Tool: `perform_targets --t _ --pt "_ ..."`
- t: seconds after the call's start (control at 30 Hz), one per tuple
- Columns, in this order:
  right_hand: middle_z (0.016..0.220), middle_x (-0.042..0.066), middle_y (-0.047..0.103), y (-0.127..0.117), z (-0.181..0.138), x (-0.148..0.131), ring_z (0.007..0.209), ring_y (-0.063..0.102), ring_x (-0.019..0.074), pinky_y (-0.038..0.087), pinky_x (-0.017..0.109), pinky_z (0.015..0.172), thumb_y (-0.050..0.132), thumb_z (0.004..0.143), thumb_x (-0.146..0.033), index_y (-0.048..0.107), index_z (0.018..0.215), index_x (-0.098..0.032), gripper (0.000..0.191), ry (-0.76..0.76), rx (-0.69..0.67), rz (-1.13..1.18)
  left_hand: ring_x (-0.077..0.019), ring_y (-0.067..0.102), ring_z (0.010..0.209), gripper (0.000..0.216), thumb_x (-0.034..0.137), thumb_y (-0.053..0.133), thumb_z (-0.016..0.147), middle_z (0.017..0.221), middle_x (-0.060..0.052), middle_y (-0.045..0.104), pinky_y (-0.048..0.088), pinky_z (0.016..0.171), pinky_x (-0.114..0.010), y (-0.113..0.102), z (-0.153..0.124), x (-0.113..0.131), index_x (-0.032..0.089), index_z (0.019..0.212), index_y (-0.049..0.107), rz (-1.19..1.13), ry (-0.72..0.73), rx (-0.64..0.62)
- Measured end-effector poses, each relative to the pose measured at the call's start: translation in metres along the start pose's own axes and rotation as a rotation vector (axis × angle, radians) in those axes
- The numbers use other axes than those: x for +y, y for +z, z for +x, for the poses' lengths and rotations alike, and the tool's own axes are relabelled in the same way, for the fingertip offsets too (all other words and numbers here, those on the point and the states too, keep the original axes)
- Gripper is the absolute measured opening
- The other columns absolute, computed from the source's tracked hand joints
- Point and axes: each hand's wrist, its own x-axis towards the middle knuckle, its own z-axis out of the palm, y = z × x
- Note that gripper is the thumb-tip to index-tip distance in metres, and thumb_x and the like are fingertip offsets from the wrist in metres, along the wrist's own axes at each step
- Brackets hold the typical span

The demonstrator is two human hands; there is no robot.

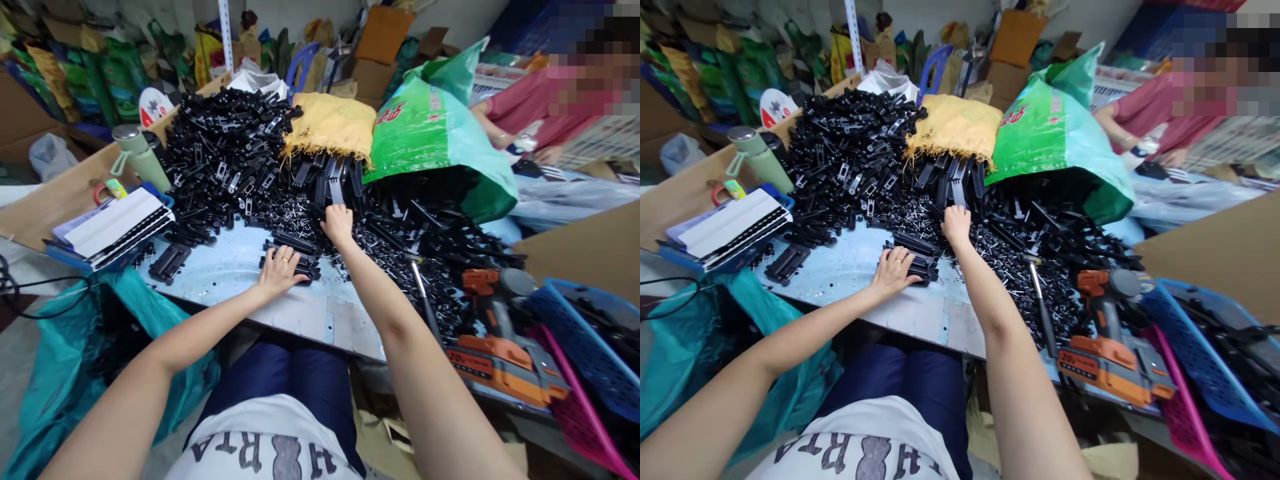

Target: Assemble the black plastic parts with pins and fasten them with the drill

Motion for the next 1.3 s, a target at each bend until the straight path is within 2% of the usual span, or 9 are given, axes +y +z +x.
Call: perform_targets --t 0.17,0.27,0.37,0.53,0.7,0.93,1.1,1.17,1.3 --pt "0.090 0.011 0.062 -0.017 -0.040 0.002 0.077 0.058 0.0240 0.044 0.035 0.068 0.059 0.079 -0.037 0.048 0.108 -0.015 0.038 0.150 0.043 0.393 -0.0340 0.044 0.111 0.041 0.034 0.043 0.087 0.118 -0.022 0.051 0.035 0.088 -0.043 -0.039 -0.042 -0.084 0.009 0.118 0.049 0.101 -0.533 0.076" --pt "0.074 0.002 0.060 -0.029 -0.080 -0.008 0.060 0.057 0.0187 0.045 0.032 0.059 0.058 0.078 -0.051 0.043 0.117 -0.018 0.054 0.195 -0.074 0.750 -0.0350 0.044 0.107 0.033 0.020 0.034 0.087 0.113 -0.024 0.052 0.036 0.083 -0.043 -0.053 -0.062 -0.139 0.007 0.111 0.053 0.218 -0.782 0.023" --pt "0.074 0.001 0.059 -0.040 -0.118 -0.026 0.062 0.056 0.0165 0.046 0.031 0.058 0.053 0.080 -0.054 0.052 0.107 -0.020 0.044 0.126 -0.159 0.924 -0.0348 0.041 0.111 0.035 0.011 0.028 0.085 0.116 -0.025 0.050 0.034 0.085 -0.046 -0.060 -0.066 -0.182 0.007 0.105 0.056 0.312 -0.825 -0.049" --pt "0.090 0.003 0.056 -0.049 -0.168 -0.057 0.077 0.054 0.0149 0.047 0.030 0.070 0.065 0.075 -0.043 0.056 0.094 -0.021 0.031 -0.052 -0.071 1.061 -0.0354 0.043 0.108 0.028 0.013 0.042 0.077 0.109 -0.023 0.055 0.037 0.081 -0.044 -0.070 -0.058 -0.222 0.008 0.099 0.060 0.345 -0.676 -0.365" --pt "0.097 0.003 0.055 -0.033 -0.212 -0.057 0.084 0.058 0.0150 0.050 0.030 0.075 0.072 0.069 -0.035 0.045 0.104 -0.024 0.045 -0.007 -0.042 1.276 -0.0317 0.046 0.107 0.031 0.010 0.043 0.075 0.107 -0.019 0.058 0.034 0.086 -0.043 -0.077 -0.058 -0.229 0.011 0.103 0.057 0.353 -0.418 -0.417" --pt "0.096 0.007 0.060 -0.018 -0.254 0.000 0.090 0.059 0.0207 0.050 0.036 0.080 0.064 0.077 -0.036 0.054 0.100 -0.021 0.030 -0.102 -0.106 0.827 -0.0255 0.054 0.095 0.032 0.005 0.035 0.081 0.094 -0.013 0.062 0.035 0.086 -0.039 -0.074 -0.056 -0.184 0.014 0.102 0.057 0.237 -0.178 -0.277" --pt "0.098 0.008 0.061 -0.019 -0.271 0.015 0.095 0.058 0.0214 0.049 0.037 0.083 0.058 0.082 -0.037 0.054 0.103 -0.019 0.027 -0.156 -0.126 0.697 -0.0289 0.052 0.099 0.033 0.015 0.037 0.085 0.105 -0.015 0.058 0.039 0.081 -0.039 -0.074 -0.070 -0.165 0.013 0.113 0.053 0.224 -0.418 -0.057" --pt "0.100 0.009 0.061 -0.018 -0.273 0.013 0.097 0.057 0.0220 0.048 0.039 0.085 0.057 0.083 -0.037 0.054 0.104 -0.019 0.028 -0.168 -0.128 0.652 -0.0313 0.049 0.103 0.034 0.012 0.038 0.082 0.109 -0.017 0.056 0.039 0.081 -0.041 -0.077 -0.080 -0.174 0.013 0.112 0.055 0.269 -0.481 -0.080" --pt "0.103 0.011 0.061 -0.016 -0.265 -0.003 0.100 0.056 0.0245 0.046 0.042 0.087 0.058 0.082 -0.041 0.055 0.107 -0.018 0.034 -0.186 -0.114 0.538 -0.0336 0.042 0.113 0.034 0.010 0.035 0.082 0.121 -0.018 0.050 0.038 0.084 -0.047 -0.079 -0.089 -0.193 0.017 0.105 0.060 0.321 -0.342 -0.217"
